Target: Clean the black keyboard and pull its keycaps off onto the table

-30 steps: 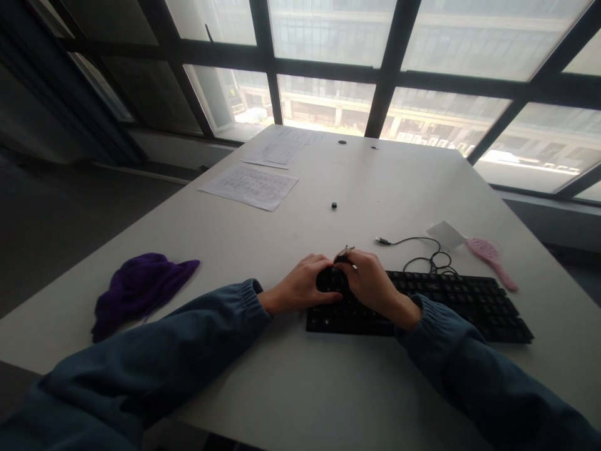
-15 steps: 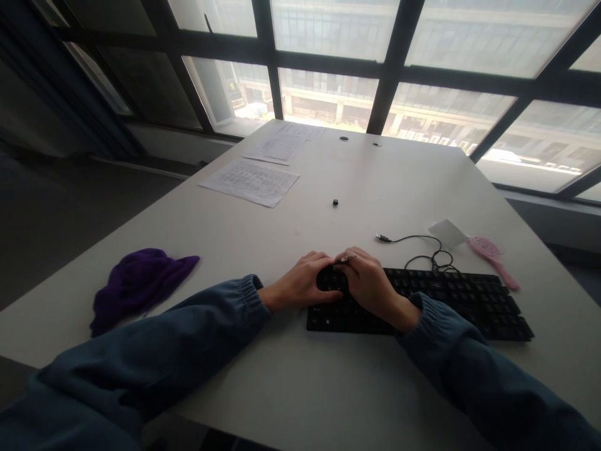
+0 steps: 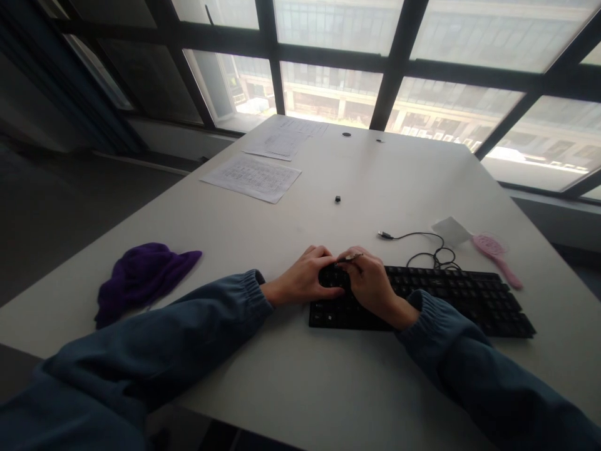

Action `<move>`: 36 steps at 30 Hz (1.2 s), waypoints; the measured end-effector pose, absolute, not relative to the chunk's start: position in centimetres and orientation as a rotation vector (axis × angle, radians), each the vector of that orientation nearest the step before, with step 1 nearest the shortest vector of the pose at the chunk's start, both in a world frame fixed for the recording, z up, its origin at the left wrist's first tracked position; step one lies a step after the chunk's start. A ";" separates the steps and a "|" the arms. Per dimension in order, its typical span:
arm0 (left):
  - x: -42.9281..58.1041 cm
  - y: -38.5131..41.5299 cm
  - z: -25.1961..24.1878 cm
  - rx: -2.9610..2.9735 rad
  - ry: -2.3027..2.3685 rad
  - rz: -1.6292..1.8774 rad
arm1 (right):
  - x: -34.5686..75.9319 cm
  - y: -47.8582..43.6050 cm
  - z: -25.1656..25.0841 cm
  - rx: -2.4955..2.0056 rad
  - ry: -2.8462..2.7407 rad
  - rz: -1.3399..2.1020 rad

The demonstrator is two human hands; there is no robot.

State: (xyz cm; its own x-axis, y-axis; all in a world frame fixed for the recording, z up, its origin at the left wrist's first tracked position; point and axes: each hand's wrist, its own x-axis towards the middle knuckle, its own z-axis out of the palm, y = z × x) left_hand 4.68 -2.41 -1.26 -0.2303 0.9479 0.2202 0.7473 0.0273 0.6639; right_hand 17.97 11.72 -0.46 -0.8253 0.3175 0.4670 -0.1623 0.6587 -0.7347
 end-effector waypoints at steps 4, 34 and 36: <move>4.7 -2.4 -1.3 1.755 2.053 0.975 | 17.8 11.9 -0.4 -0.212 -2.213 1.215; 3.7 -0.8 -0.7 1.110 1.586 1.622 | 17.7 12.1 0.0 -0.222 -2.021 1.272; 3.8 -0.7 -0.7 1.077 1.582 1.618 | 17.6 12.1 0.1 -0.213 -2.022 1.260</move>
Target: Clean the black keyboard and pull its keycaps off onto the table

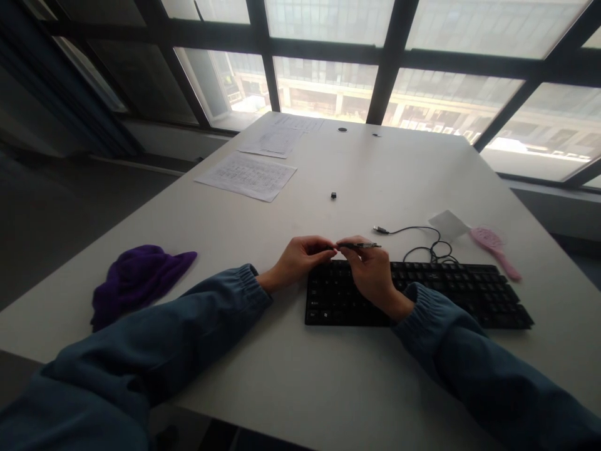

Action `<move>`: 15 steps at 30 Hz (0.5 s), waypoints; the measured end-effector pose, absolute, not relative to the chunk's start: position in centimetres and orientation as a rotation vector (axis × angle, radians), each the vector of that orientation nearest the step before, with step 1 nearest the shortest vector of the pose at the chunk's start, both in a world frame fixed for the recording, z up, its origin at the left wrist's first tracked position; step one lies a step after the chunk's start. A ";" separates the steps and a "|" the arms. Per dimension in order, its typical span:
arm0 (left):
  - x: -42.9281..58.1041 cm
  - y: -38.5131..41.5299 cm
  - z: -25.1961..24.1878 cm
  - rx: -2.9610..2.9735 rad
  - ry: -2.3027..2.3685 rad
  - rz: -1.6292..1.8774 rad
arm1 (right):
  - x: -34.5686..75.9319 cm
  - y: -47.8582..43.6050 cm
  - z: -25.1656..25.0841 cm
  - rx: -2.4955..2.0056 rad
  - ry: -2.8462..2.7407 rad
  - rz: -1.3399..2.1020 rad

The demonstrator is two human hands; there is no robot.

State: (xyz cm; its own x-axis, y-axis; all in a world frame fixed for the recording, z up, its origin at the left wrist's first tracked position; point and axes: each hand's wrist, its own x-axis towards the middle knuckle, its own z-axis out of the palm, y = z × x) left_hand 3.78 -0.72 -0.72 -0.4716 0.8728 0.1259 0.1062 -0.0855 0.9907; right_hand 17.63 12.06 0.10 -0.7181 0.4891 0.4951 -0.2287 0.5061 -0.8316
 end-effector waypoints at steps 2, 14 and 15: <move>3.9 -0.6 -0.6 1.066 1.596 1.618 | 17.6 12.0 0.2 -0.207 -2.020 1.249; 2.5 -0.1 -1.3 1.194 1.681 1.585 | 17.2 12.7 -0.3 -0.333 -1.830 1.204; 1.9 0.2 -1.5 1.216 1.711 1.587 | 17.1 12.8 -0.4 -0.338 -1.809 1.219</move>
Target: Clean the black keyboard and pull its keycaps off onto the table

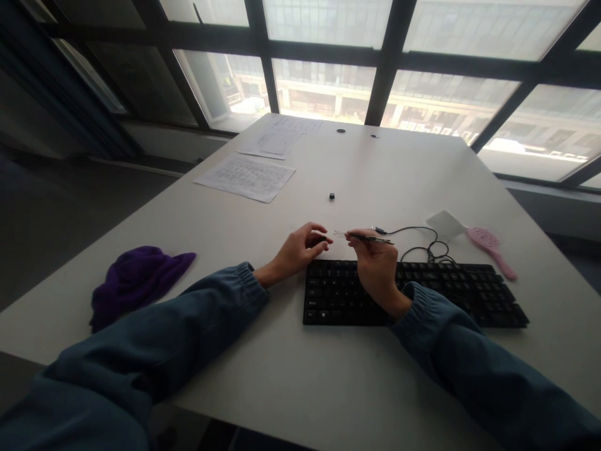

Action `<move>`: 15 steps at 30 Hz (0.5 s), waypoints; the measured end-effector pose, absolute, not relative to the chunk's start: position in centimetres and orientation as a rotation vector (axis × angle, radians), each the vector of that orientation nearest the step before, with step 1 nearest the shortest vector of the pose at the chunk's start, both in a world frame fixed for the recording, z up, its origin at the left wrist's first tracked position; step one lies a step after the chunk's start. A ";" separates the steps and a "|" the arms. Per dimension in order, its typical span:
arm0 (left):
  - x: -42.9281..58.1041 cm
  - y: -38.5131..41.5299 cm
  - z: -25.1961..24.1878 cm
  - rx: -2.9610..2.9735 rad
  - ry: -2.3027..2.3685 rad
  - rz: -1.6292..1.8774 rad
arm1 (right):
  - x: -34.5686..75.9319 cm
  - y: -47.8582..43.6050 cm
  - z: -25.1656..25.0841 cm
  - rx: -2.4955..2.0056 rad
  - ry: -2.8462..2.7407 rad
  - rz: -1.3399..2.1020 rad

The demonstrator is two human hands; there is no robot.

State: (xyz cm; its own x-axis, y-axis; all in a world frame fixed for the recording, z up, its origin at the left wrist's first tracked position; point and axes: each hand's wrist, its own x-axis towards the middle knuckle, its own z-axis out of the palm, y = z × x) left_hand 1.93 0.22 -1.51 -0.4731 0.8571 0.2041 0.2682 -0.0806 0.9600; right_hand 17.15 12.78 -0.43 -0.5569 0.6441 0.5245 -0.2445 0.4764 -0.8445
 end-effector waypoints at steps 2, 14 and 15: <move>0.6 1.0 -1.8 1.283 1.819 1.571 | 17.0 12.8 -0.6 -0.333 -1.793 1.248; -6.8 12.4 -3.2 1.834 2.412 1.167 | 16.9 12.7 -0.9 -0.336 -1.742 1.346; -7.1 13.1 -3.1 1.886 2.421 1.135 | 16.9 12.7 -0.9 -0.344 -1.738 1.354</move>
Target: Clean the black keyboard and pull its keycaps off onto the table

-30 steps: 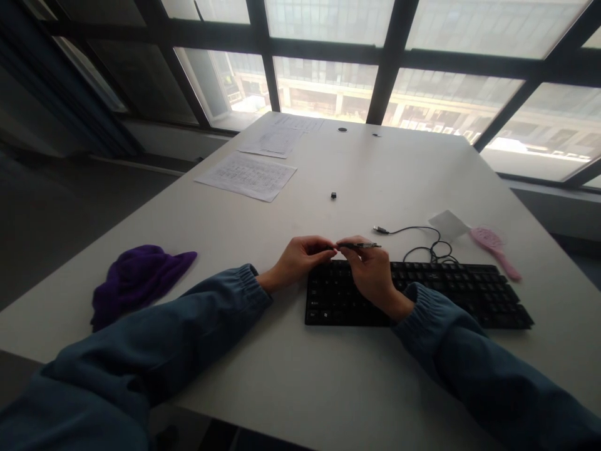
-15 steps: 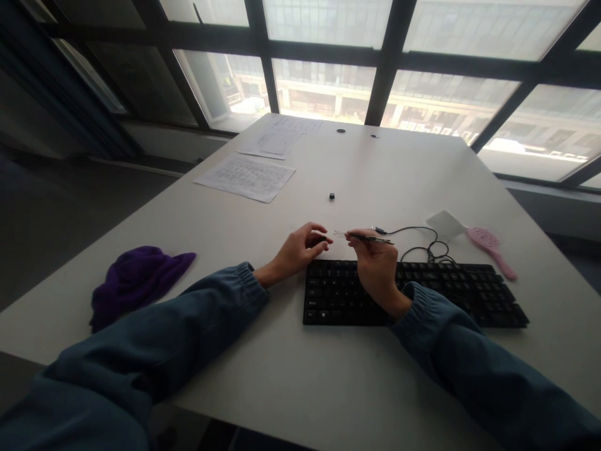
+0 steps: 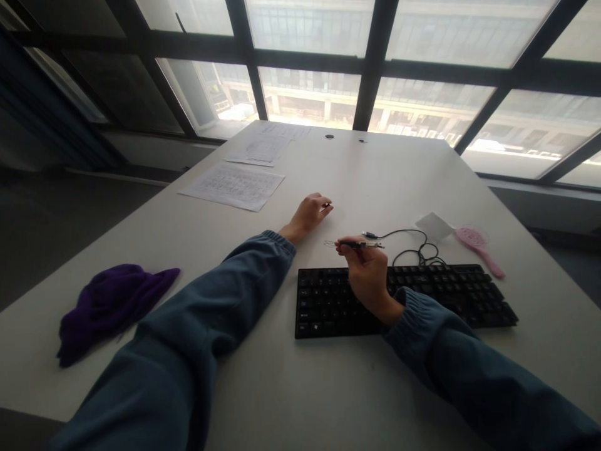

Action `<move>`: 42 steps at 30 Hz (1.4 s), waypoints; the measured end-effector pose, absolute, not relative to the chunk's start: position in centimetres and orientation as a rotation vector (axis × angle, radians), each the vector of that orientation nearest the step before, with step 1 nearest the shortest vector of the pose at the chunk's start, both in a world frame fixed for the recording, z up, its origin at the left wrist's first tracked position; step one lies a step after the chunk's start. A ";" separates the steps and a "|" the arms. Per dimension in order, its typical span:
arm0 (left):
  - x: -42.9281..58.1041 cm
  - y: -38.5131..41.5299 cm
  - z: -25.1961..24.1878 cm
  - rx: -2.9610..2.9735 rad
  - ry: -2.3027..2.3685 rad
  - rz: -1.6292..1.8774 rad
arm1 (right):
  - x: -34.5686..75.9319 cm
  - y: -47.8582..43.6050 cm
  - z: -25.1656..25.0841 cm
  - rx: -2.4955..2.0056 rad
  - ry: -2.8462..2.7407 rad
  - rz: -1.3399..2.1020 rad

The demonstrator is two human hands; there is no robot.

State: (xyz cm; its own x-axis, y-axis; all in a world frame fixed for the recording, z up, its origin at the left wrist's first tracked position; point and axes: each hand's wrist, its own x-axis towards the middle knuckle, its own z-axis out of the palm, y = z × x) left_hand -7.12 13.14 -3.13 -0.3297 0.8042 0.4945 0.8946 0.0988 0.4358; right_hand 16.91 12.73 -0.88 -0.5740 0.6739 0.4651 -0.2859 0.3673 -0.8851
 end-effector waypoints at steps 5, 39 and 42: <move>-8.3 15.5 -2.4 -1.865 -2.142 -0.766 | 16.9 12.6 -1.0 -0.374 -1.725 1.419; -14.2 15.0 -4.5 -1.799 -2.334 -1.114 | 19.0 13.9 2.6 -0.381 -1.862 1.434; -14.3 14.9 -4.4 -1.799 -2.368 -1.133 | 19.6 14.6 1.8 -0.300 -2.087 1.349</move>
